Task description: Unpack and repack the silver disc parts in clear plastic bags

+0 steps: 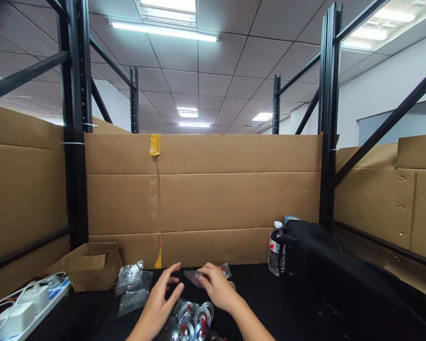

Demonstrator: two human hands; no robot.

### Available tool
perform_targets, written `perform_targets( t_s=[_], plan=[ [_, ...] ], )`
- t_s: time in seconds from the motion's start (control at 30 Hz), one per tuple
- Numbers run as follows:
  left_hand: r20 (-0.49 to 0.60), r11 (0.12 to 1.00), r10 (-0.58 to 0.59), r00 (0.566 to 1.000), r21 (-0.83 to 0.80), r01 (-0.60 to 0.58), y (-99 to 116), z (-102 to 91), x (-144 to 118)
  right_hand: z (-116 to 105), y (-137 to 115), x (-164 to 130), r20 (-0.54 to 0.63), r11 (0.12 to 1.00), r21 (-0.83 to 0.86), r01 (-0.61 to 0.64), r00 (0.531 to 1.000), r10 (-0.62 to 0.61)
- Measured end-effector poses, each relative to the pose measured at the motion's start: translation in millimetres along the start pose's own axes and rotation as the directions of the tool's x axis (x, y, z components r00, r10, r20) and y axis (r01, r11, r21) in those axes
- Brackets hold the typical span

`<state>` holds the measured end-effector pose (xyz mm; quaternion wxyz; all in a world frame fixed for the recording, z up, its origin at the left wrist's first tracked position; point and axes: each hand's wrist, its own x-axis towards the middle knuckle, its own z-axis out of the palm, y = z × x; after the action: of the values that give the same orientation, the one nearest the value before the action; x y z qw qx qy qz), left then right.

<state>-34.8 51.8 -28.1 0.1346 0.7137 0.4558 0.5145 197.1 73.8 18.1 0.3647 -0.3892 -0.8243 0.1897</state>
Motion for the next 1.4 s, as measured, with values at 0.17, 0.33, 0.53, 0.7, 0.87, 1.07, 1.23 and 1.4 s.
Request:
perform_targets(
  t_s=[0.17, 0.33, 0.53, 0.7, 0.87, 1.07, 1.23, 1.4],
  plan=[
    [0.204, 0.99, 0.089, 0.975, -0.127, -0.063, 21, 31.8, -13, 5, -4, -39, -0.07, 0.966, 0.245, -0.083, 0.992, 0.103],
    [0.256, 0.991, 0.086, 0.963, -0.126, -0.055, 19, 35.4, -14, 22, 9, -47, -0.177, 0.927, 0.358, -0.115, 0.966, 0.188],
    [0.281, 0.997, -0.036, 0.959, -0.054, 0.054, 17, 32.4, -15, 25, 18, -45, -0.23, 0.984, 0.149, -0.098, 0.964, 0.131],
    [0.196, 0.996, -0.08, 0.977, 0.061, 0.07, 9, 45.1, -26, 23, 22, -46, -0.221, 0.999, 0.025, -0.03, 0.975, 0.034],
    [0.161, 0.995, -0.081, 0.984, 0.071, 0.07, 2, 57.4, -28, 26, 18, -46, -0.218, 1.0, 0.028, -0.005, 0.976, 0.01],
    [0.202, 0.995, -0.089, 0.975, 0.072, 0.076, -5, 53.1, -26, 22, 13, -45, -0.298, 0.999, 0.033, -0.021, 0.954, 0.03],
    [0.178, 0.997, -0.044, 0.983, 0.078, 0.03, 12, 45.2, -24, 22, 19, -44, -0.269, 1.0, -0.001, -0.028, 0.963, 0.026],
    [0.158, 0.999, 0.046, 0.986, 0.014, -0.049, 26, 36.3, -14, 28, 18, -45, -0.335, 0.999, 0.021, 0.029, 0.942, -0.02]
  ],
)
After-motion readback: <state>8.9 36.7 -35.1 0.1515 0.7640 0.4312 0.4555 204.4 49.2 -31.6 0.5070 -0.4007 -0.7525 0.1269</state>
